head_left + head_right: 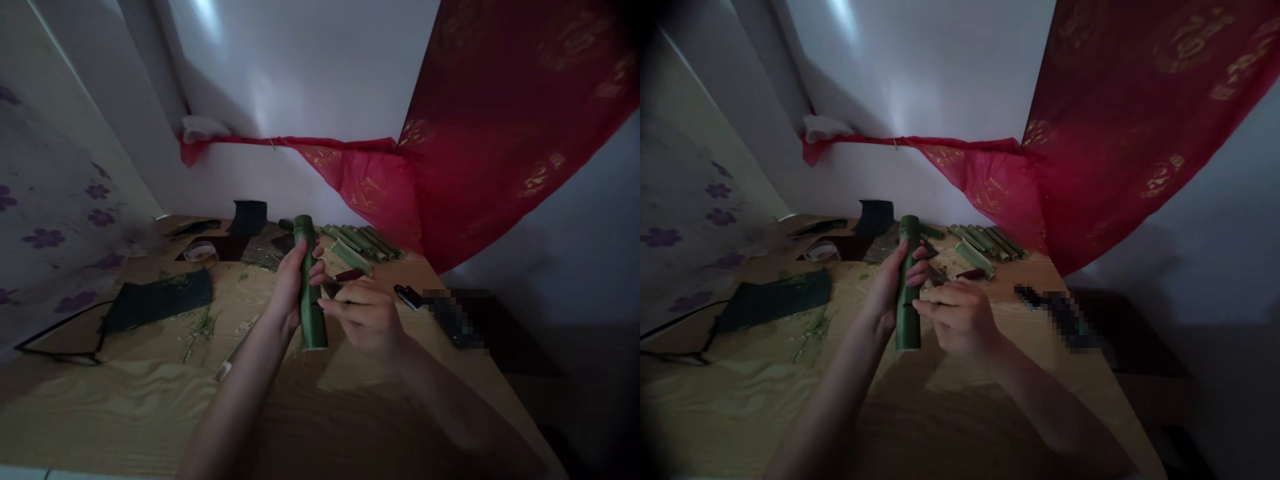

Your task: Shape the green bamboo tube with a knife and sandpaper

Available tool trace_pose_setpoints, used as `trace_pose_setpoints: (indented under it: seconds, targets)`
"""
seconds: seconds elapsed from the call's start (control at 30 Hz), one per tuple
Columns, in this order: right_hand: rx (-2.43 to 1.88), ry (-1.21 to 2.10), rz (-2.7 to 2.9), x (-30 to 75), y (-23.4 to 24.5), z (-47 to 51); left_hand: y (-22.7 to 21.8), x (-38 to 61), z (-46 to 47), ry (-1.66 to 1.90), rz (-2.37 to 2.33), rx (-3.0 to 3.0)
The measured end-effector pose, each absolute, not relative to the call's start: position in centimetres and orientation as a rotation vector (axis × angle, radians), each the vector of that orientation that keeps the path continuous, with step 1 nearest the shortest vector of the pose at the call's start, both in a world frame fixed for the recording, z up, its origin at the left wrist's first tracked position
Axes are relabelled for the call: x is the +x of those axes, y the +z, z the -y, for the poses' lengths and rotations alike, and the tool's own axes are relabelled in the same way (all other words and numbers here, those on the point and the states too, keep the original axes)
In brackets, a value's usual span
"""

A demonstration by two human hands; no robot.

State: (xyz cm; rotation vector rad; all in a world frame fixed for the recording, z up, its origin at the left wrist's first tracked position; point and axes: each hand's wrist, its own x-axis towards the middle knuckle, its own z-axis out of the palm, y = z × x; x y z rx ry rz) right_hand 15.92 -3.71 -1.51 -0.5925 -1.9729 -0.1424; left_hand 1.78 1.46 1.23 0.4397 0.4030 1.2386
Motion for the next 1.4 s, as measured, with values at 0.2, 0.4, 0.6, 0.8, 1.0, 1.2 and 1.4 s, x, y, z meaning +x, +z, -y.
trace_pose_setpoints:
  seconds: [0.2, 0.4, 0.6, 0.8, 1.0, 1.2, 1.4]
  targets:
    - [-0.555, -0.039, 2.023, 16.0, -2.3, 4.8, 0.7, 1.4, -2.1, 1.371, -0.363, 0.676]
    - [-0.595, 0.131, 2.027, 16.4, -3.2, 5.0, 0.6, 1.4, -2.2, 1.416, -0.417, 0.684]
    - [-0.706, 0.245, 1.944, 16.4, -3.0, 5.9, 0.0, 1.2, -2.7, 1.297, -0.339, 0.536]
    - [-0.708, 0.237, 1.855, 16.3, -3.3, 5.3, 0.2, 2.0, -2.1, 1.177, -0.305, 0.435]
    - [-0.779, 0.239, 1.822, 16.4, -3.1, 4.0, 0.3, 2.5, -1.7, 1.206, -0.373, 0.453]
    - [-0.804, 0.37, 1.771, 16.5, -3.0, 3.7, 0.0, 2.2, -1.9, 1.234, -0.357, 0.493]
    - [-0.797, 0.313, 1.777, 16.4, -3.3, 3.4, 0.2, 2.2, -1.8, 1.264, -0.367, 0.492]
